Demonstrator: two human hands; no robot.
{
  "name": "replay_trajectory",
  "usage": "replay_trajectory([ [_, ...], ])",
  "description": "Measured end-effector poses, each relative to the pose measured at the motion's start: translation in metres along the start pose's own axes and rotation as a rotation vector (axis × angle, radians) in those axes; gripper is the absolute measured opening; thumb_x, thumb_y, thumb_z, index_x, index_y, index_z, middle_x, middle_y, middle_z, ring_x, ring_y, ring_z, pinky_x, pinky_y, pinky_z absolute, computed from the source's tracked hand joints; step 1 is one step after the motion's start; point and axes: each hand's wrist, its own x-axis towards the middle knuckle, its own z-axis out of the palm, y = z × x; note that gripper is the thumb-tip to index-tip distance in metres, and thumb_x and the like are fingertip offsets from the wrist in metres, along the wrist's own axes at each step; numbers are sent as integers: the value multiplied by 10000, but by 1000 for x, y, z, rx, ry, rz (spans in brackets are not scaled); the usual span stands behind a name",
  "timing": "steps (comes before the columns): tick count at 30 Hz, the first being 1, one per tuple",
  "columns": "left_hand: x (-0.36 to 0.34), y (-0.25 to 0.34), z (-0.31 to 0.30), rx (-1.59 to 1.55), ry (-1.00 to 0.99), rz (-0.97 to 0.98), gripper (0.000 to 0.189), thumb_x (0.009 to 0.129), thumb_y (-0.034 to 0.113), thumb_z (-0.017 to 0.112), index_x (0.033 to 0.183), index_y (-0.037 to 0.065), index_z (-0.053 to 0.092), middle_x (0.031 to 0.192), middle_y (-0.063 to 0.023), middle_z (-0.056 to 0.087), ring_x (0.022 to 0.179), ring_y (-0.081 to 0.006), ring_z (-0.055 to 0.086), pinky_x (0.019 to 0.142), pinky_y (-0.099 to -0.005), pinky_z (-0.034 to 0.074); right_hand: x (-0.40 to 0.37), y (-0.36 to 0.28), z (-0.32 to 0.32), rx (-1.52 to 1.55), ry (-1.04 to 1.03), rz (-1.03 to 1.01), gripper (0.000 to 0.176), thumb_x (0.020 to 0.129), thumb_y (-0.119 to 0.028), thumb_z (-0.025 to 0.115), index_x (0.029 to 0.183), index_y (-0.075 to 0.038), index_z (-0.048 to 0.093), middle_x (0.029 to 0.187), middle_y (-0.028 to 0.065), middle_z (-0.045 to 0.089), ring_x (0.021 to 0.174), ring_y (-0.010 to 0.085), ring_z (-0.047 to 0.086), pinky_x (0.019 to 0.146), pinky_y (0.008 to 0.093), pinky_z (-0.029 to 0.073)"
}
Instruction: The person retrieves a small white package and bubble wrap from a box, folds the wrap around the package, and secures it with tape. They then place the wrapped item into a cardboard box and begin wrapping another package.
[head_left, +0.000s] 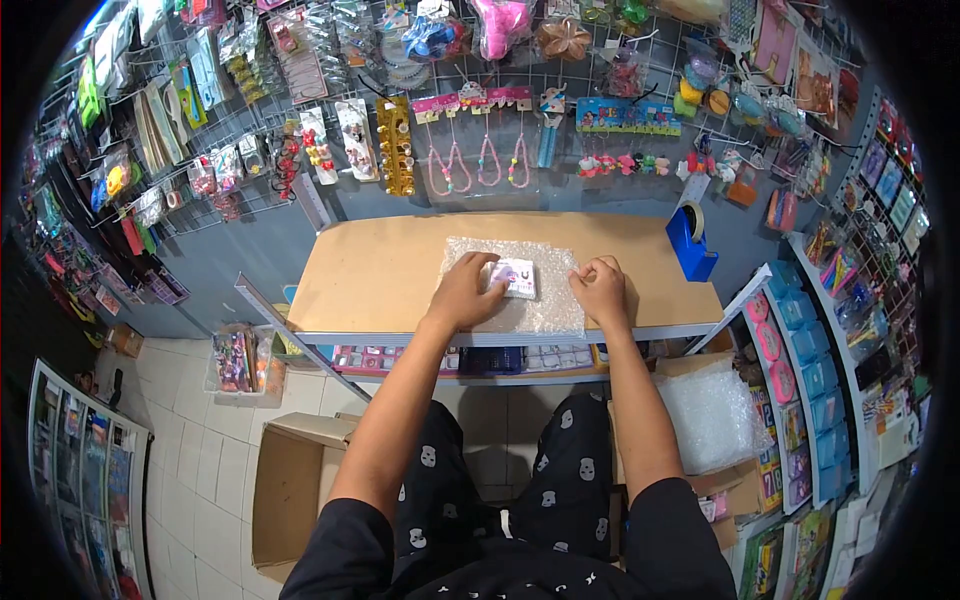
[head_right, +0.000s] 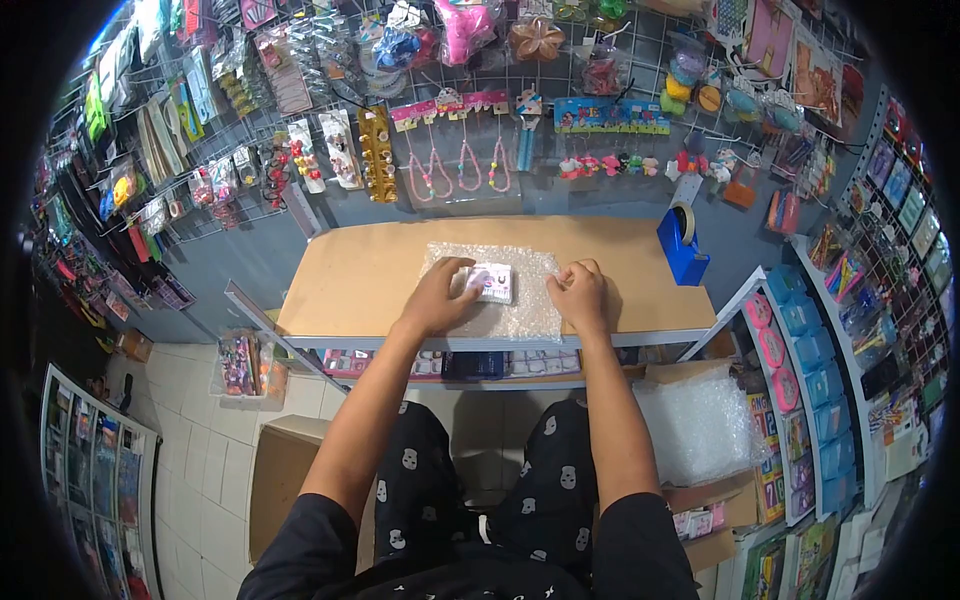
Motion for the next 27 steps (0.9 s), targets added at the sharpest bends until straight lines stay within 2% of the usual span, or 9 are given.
replay_trajectory([
  [2, -2, -17, 15, -7, -5, 25, 497, 908, 337, 791, 1303, 62, 673, 1237, -197, 691, 1157, -388, 664, 1017, -436, 526, 0, 3, 2, -14, 0, 2, 301, 789, -264, 860, 780, -45, 654, 963, 176, 664, 906, 375, 677, 848, 461, 544],
  [5, -7, -11, 10, -25, -8, -4, 492, 897, 345, 804, 1281, 63, 686, 1235, -197, 692, 1118, -381, 681, 979, -435, 543, 1, 3, 3, -9, -81, 108, 300, 803, -242, 869, 772, -32, 656, 1003, 174, 652, 967, 357, 671, 884, 426, 538],
  [11, -6, -14, 14, 2, -2, -7, 472, 885, 350, 816, 1246, 65, 712, 1193, -190, 713, 1116, -377, 681, 962, -439, 547, 0, -9, -2, -101, -103, 95, 284, 828, -247, 848, 779, -34, 665, 1004, 168, 652, 968, 342, 665, 878, 431, 538],
  [14, -5, -18, 18, 16, 18, 25, 478, 882, 360, 817, 1247, 68, 716, 1198, -183, 720, 1122, -382, 678, 983, -445, 536, 1, -4, -1, -152, -108, -6, 268, 869, -257, 807, 798, -39, 668, 1011, 165, 655, 976, 348, 658, 891, 442, 527],
  [17, -5, -14, 14, 27, -9, 24, 480, 880, 369, 819, 1242, 70, 723, 1225, -178, 721, 1136, -389, 673, 1012, -455, 521, 2, 14, 11, -119, -72, -64, 266, 877, -289, 791, 823, -56, 676, 1033, 173, 661, 973, 384, 639, 907, 504, 500],
  [20, -5, -11, 10, 10, -28, -13, 488, 867, 372, 827, 1239, 73, 727, 1244, -175, 720, 1164, -390, 664, 1032, -459, 510, 4, 12, 6, 15, 1, 47, 290, 893, -329, 776, 833, -59, 689, 976, 180, 665, 997, 391, 639, 933, 500, 507],
  [23, -7, -15, 11, 3, -20, 11, 498, 857, 375, 830, 1250, 87, 726, 1253, -176, 718, 1183, -388, 654, 1038, -457, 508, -2, -10, -16, -224, -4, 218, 339, 886, -376, 787, 835, -52, 700, 948, 168, 690, 991, 393, 663, 926, 488, 526],
  [26, -6, -17, 11, -4, -33, -17, 508, 850, 386, 829, 1259, 103, 725, 1251, -171, 718, 1192, -386, 649, 1047, -456, 505, -9, -29, -30, -348, -310, 320, 387, 879, -406, 796, 838, -34, 697, 908, 193, 720, 948, 408, 685, 872, 501, 542],
  [27, -8, -16, 11, 5, -34, -24, 509, 851, 389, 828, 1261, 106, 725, 1251, -169, 719, 1191, -386, 650, 1047, -458, 504, -12, -32, -28, -326, -324, 273, 379, 882, -394, 797, 840, -31, 698, 903, 198, 727, 925, 409, 692, 851, 497, 547],
])
